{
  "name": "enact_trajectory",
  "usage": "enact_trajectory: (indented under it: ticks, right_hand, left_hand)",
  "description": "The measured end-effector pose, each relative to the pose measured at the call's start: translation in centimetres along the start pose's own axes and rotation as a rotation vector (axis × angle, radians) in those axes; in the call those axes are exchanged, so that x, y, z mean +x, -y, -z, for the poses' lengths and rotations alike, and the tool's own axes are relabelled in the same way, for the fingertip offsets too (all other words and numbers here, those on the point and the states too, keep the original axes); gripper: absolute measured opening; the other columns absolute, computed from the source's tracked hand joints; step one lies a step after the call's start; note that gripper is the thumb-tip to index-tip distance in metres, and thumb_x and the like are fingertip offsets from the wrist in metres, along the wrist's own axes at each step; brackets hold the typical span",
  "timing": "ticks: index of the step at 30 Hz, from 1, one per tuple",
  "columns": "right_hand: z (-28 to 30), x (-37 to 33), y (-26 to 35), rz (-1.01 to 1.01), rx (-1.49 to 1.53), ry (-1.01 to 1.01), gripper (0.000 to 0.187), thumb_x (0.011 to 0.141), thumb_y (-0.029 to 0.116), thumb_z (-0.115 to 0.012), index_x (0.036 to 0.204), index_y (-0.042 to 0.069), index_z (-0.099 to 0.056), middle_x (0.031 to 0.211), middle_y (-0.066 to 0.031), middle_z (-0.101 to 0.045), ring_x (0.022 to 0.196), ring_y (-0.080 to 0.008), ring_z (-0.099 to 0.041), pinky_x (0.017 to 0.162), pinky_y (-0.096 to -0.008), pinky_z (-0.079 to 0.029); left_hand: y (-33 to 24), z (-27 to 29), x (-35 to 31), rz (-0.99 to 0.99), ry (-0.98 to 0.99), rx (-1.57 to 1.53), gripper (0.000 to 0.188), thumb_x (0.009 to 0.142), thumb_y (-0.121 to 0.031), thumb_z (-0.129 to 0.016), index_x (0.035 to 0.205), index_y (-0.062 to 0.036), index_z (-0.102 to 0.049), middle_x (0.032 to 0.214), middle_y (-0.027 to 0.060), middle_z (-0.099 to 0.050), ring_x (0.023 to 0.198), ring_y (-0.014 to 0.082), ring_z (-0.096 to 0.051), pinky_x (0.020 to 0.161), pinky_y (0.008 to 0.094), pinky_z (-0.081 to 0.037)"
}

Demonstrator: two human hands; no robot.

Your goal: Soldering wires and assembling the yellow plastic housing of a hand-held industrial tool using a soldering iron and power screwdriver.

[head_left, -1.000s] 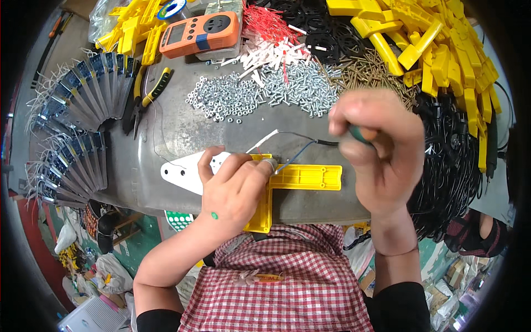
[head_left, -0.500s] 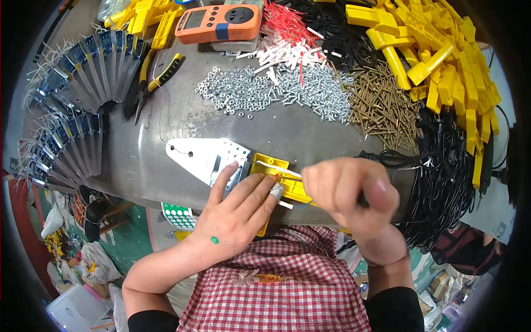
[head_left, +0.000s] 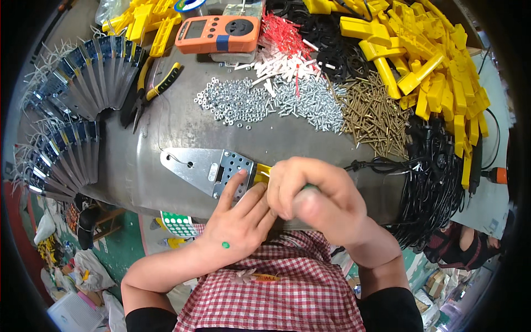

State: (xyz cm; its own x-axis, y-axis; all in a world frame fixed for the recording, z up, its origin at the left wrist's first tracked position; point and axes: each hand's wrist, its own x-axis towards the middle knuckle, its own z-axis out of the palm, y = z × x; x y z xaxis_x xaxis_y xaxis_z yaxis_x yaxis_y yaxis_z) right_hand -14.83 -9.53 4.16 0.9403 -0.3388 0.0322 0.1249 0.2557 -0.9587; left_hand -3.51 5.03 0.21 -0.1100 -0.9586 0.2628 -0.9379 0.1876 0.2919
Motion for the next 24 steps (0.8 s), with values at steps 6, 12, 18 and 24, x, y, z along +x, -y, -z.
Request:
enact_trajectory:
  ticks: [6, 12, 18, 24]
  right_hand:
    - [-0.1, 1.3, 0.4, -0.039, -0.110, -0.006, 0.027, 0.096, 0.014, -0.038, 0.077, -0.001, -0.049, 0.070, -0.0047, -0.048, 0.066, -0.0113, -0.044, 0.063, -0.0282, -0.040]
    - [-1.3, -2.3, -7.9, 0.116, 0.060, 0.107, 0.011, 0.088, 0.017, -0.053, 0.095, 0.009, -0.053, 0.098, 0.0012, -0.055, 0.091, -0.0097, -0.056, 0.071, -0.0292, -0.047]
    - [0.6, -1.5, -9.6, 0.395, -0.559, -0.110, 0.016, 0.085, 0.022, -0.060, 0.091, 0.007, -0.057, 0.093, -0.0019, -0.059, 0.085, -0.0136, -0.058, 0.069, -0.0298, -0.046]
    - [-0.7, 0.8, -3.5, 0.172, -0.049, -0.300, 0.017, 0.087, 0.022, -0.058, 0.082, 0.005, -0.057, 0.081, -0.0005, -0.058, 0.078, -0.0100, -0.055, 0.068, -0.0277, -0.044]
  left_hand:
    - [2.0, 4.5, 4.5, -0.027, -0.556, -0.395, 0.031, 0.073, -0.024, -0.067, 0.096, -0.0036, -0.064, 0.097, 0.0116, -0.063, 0.095, 0.0274, -0.061, 0.090, 0.0490, -0.046]
    - [0.1, 1.6, 9.1, -0.190, -0.518, -0.700, 0.028, 0.066, -0.025, -0.066, 0.085, -0.0048, -0.061, 0.074, 0.0076, -0.057, 0.064, 0.0268, -0.060, 0.053, 0.0358, -0.050]
    - [1.1, 2.1, 9.5, -0.063, -0.317, -0.701, 0.019, 0.064, -0.020, -0.062, 0.075, -0.0063, -0.056, 0.067, 0.0084, -0.053, 0.059, 0.0280, -0.057, 0.052, 0.0390, -0.047]
    - [1.6, 2.8, 8.9, 0.040, -0.393, -0.719, 0.039, 0.072, -0.027, -0.064, 0.101, -0.0010, -0.059, 0.089, 0.0151, -0.061, 0.083, 0.0304, -0.062, 0.073, 0.0358, -0.050]
